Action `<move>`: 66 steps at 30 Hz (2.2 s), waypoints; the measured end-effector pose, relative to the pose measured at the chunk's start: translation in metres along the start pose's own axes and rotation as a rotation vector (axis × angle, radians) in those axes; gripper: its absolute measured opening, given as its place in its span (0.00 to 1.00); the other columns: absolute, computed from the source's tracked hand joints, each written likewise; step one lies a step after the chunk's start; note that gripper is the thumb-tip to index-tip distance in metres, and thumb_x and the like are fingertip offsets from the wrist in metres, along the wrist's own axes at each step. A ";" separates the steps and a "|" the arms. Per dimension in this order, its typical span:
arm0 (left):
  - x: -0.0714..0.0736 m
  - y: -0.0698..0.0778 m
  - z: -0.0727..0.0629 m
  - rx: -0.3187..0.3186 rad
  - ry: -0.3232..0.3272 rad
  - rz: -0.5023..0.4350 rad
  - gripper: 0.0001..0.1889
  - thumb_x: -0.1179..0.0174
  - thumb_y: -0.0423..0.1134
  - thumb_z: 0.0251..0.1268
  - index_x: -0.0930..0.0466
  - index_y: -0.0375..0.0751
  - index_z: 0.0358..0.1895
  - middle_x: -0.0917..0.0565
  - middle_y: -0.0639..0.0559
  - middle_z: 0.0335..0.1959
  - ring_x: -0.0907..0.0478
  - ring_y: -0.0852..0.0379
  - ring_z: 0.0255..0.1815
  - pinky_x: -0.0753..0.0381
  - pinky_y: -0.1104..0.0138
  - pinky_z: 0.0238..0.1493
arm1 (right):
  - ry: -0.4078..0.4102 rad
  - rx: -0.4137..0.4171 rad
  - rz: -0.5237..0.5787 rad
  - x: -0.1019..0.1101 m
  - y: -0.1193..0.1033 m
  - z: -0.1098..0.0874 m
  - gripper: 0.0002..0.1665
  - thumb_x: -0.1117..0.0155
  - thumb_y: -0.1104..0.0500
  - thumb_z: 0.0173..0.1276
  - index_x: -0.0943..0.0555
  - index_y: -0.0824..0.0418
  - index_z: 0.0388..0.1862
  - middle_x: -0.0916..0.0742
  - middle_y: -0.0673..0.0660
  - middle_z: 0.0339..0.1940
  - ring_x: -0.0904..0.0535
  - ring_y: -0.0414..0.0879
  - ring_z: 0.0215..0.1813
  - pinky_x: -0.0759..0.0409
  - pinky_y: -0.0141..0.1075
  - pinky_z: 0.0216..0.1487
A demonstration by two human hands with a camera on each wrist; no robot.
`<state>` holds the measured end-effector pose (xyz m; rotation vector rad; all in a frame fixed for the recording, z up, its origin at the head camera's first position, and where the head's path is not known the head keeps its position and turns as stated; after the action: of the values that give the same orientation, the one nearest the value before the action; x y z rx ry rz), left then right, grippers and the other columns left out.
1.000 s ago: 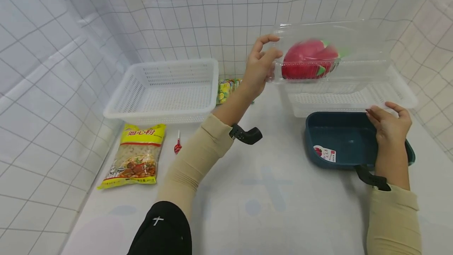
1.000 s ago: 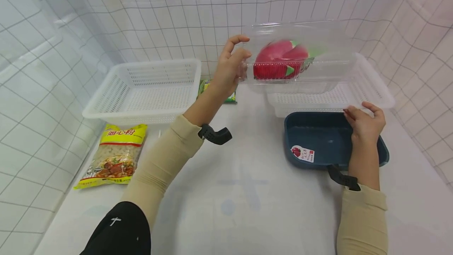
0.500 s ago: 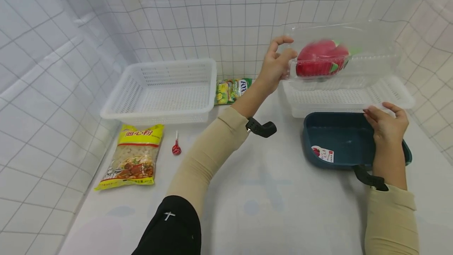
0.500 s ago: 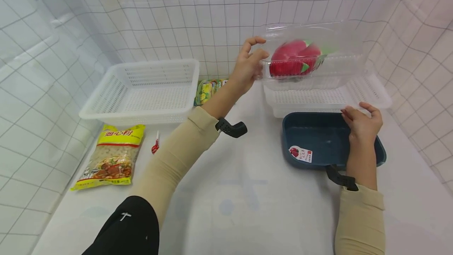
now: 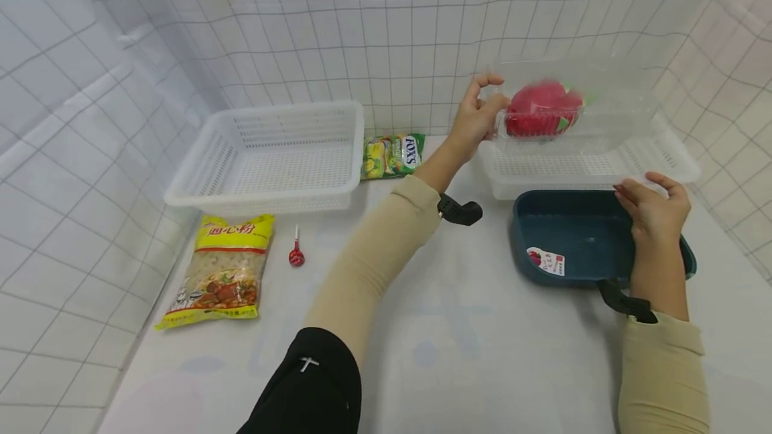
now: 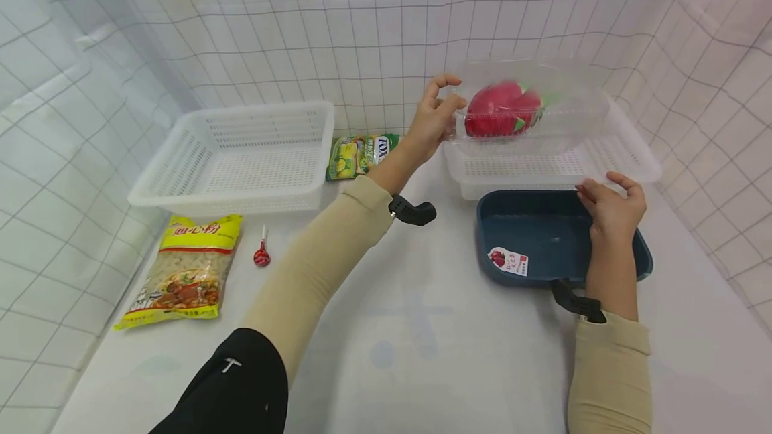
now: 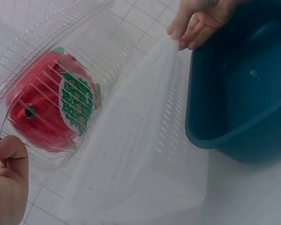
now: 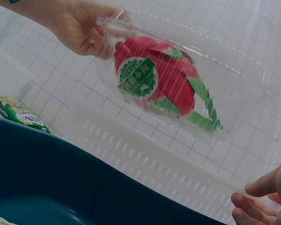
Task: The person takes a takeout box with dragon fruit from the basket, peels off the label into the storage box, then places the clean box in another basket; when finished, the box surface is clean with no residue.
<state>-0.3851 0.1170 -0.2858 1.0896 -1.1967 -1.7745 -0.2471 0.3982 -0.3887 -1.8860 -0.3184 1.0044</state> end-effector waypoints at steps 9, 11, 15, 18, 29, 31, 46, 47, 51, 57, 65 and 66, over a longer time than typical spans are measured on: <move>-0.006 -0.031 0.003 0.059 -0.006 0.107 0.16 0.47 0.34 0.69 0.31 0.48 0.58 0.38 0.53 0.15 0.46 0.62 0.11 0.37 0.72 0.16 | 0.006 -0.013 -0.021 0.000 0.001 -0.001 0.28 0.33 0.80 0.54 0.33 0.59 0.46 0.21 0.58 0.30 0.15 0.46 0.23 0.17 0.33 0.27; -0.005 -0.038 0.003 0.074 0.014 0.146 0.15 0.47 0.35 0.68 0.31 0.50 0.57 0.37 0.54 0.16 0.44 0.63 0.12 0.36 0.72 0.17 | 0.003 -0.011 -0.011 0.001 0.001 -0.002 0.28 0.34 0.81 0.54 0.33 0.59 0.46 0.20 0.58 0.28 0.15 0.47 0.23 0.17 0.33 0.26; -0.004 -0.047 0.001 0.090 0.037 0.186 0.16 0.46 0.36 0.69 0.31 0.49 0.57 0.34 0.53 0.16 0.44 0.63 0.11 0.37 0.74 0.16 | -0.007 -0.003 0.011 0.000 0.002 -0.003 0.28 0.35 0.81 0.54 0.33 0.60 0.46 0.19 0.59 0.24 0.15 0.47 0.22 0.17 0.33 0.26; -0.005 -0.052 0.002 0.102 0.070 0.232 0.16 0.45 0.37 0.68 0.31 0.49 0.58 0.32 0.52 0.16 0.44 0.62 0.11 0.38 0.74 0.16 | -0.017 -0.002 0.023 -0.001 0.002 -0.003 0.28 0.35 0.82 0.54 0.33 0.60 0.46 0.19 0.59 0.23 0.15 0.48 0.22 0.17 0.34 0.26; -0.012 -0.055 -0.001 0.090 0.122 0.447 0.15 0.44 0.40 0.66 0.27 0.52 0.55 0.21 0.47 0.39 0.38 0.61 0.12 0.30 0.72 0.18 | -0.020 -0.003 0.011 -0.001 0.001 -0.003 0.29 0.34 0.82 0.53 0.33 0.60 0.46 0.17 0.58 0.23 0.15 0.48 0.22 0.17 0.34 0.26; -0.012 -0.054 -0.001 0.082 0.112 0.460 0.15 0.44 0.40 0.66 0.27 0.52 0.55 0.22 0.48 0.44 0.36 0.61 0.13 0.29 0.72 0.19 | -0.022 -0.003 0.014 -0.001 0.001 -0.003 0.29 0.34 0.82 0.53 0.33 0.60 0.46 0.17 0.59 0.23 0.15 0.48 0.22 0.17 0.34 0.25; -0.015 -0.053 -0.002 0.113 0.096 0.549 0.18 0.42 0.44 0.66 0.27 0.53 0.58 0.27 0.49 0.63 0.30 0.59 0.28 0.28 0.71 0.30 | -0.016 -0.004 -0.001 -0.002 0.002 -0.004 0.29 0.34 0.82 0.53 0.32 0.60 0.46 0.18 0.58 0.25 0.15 0.47 0.23 0.17 0.34 0.26; -0.015 -0.053 -0.003 0.124 0.096 0.546 0.18 0.42 0.44 0.66 0.27 0.54 0.58 0.27 0.50 0.62 0.30 0.59 0.29 0.28 0.70 0.30 | -0.015 -0.004 0.001 -0.002 0.002 -0.004 0.29 0.34 0.82 0.53 0.32 0.60 0.46 0.18 0.58 0.24 0.15 0.47 0.23 0.17 0.34 0.26; -0.017 -0.057 -0.003 0.184 0.094 0.541 0.18 0.42 0.46 0.66 0.28 0.57 0.59 0.24 0.52 0.55 0.33 0.60 0.22 0.29 0.71 0.24 | -0.016 -0.006 0.011 -0.001 0.001 -0.004 0.29 0.35 0.83 0.53 0.32 0.60 0.46 0.17 0.58 0.25 0.15 0.48 0.22 0.17 0.34 0.25; -0.018 -0.060 -0.002 0.217 0.081 0.572 0.20 0.44 0.47 0.69 0.30 0.59 0.63 0.25 0.49 0.53 0.33 0.60 0.24 0.30 0.70 0.26 | -0.028 -0.007 0.024 -0.002 0.001 -0.005 0.29 0.35 0.83 0.53 0.33 0.61 0.46 0.17 0.59 0.23 0.15 0.48 0.22 0.17 0.34 0.25; -0.020 -0.063 -0.001 0.222 0.050 0.678 0.27 0.43 0.54 0.68 0.34 0.63 0.69 0.35 0.47 0.68 0.34 0.52 0.63 0.26 0.59 0.52 | -0.032 -0.008 0.023 -0.002 0.000 -0.004 0.29 0.34 0.82 0.54 0.33 0.60 0.47 0.16 0.58 0.24 0.15 0.48 0.23 0.17 0.34 0.26; -0.021 -0.063 0.000 0.223 0.048 0.676 0.27 0.43 0.53 0.68 0.35 0.62 0.69 0.35 0.46 0.68 0.35 0.52 0.63 0.26 0.60 0.52 | -0.031 -0.009 0.019 -0.002 0.000 -0.004 0.29 0.34 0.81 0.54 0.33 0.60 0.47 0.16 0.58 0.25 0.15 0.48 0.23 0.17 0.34 0.26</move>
<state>-0.3837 0.1547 -0.3405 0.7114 -1.5314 -1.1103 -0.2450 0.3948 -0.3871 -1.8860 -0.3243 1.0480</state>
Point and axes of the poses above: each hand's wrist, its own z-axis towards the middle knuckle, its own x-axis out of the back of the hand, y = z × x, the point moved 8 cm from there along z, towards the middle knuckle
